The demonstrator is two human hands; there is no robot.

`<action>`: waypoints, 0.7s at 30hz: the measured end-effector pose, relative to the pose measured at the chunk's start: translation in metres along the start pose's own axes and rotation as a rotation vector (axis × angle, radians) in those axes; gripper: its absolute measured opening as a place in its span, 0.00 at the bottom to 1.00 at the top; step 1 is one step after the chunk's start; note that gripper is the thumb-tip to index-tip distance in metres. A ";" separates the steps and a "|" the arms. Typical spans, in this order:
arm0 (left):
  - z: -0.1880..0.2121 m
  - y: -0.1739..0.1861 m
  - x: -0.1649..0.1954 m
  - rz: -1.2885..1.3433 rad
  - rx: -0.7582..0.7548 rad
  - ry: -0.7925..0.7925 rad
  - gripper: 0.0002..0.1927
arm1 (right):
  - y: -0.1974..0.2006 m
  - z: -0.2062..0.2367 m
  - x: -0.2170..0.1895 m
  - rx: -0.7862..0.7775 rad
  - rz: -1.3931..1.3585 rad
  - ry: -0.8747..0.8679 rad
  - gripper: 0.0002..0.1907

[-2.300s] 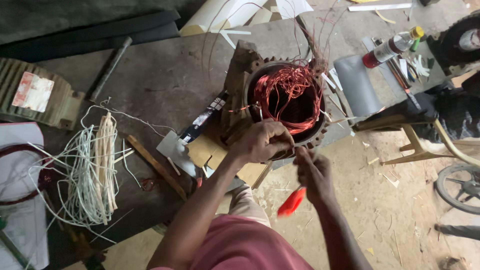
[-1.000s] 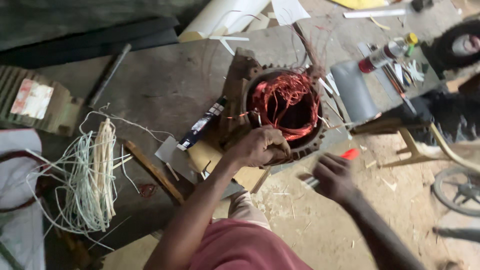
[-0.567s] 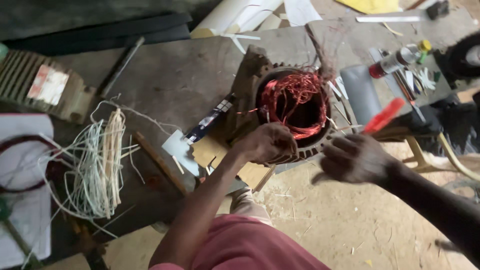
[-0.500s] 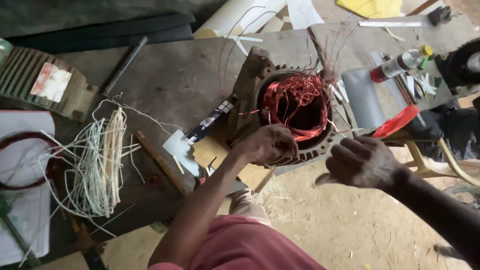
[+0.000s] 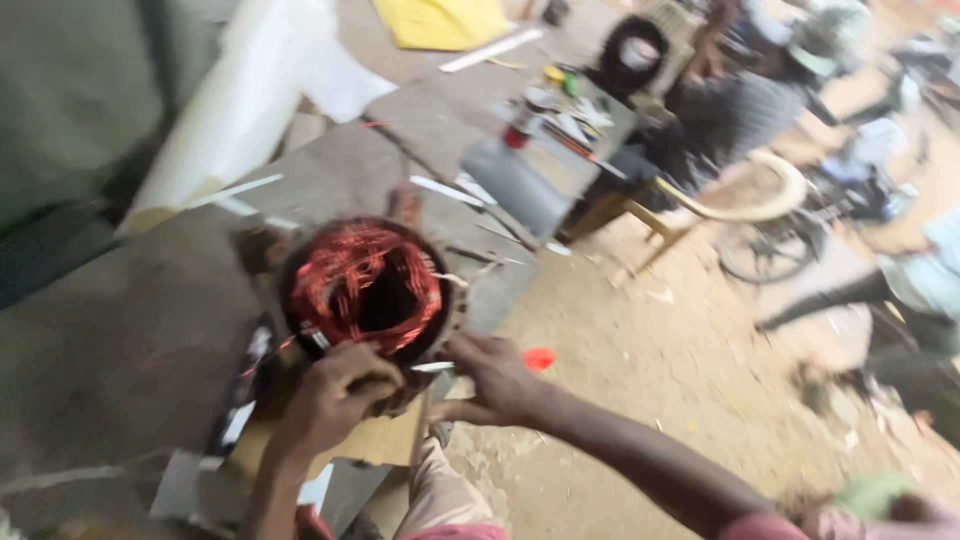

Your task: The person works on an electric motor stator on a workbench, inserting white insulating strips into the slots around the copper windings and using pliers to trim and press the wire ends. They occasionally reposition the stator and pick up tools from the bench while working around the coil.

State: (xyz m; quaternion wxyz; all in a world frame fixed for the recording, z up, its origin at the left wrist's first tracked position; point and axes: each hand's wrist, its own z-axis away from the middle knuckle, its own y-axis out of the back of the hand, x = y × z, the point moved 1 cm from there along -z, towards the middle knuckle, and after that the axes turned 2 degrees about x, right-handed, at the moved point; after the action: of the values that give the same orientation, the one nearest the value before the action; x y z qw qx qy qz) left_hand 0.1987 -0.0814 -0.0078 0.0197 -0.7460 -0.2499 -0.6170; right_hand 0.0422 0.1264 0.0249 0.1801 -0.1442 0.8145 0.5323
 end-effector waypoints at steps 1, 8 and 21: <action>0.000 -0.001 -0.001 -0.009 0.023 -0.044 0.07 | -0.022 -0.008 -0.007 0.034 -0.134 -0.052 0.33; 0.001 -0.001 -0.025 -0.067 0.006 -0.090 0.11 | -0.050 0.027 -0.018 0.061 -1.032 -0.976 0.30; -0.015 0.004 -0.074 -0.133 0.013 -0.363 0.08 | -0.093 -0.007 -0.015 0.046 -0.132 -0.404 0.28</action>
State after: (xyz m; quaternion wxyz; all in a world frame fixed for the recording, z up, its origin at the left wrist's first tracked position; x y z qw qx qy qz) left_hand 0.1783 -0.1155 -0.0723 -0.0617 -0.8267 -0.3021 -0.4707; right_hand 0.0940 0.0845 -0.0415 0.3775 -0.0834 0.7626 0.5186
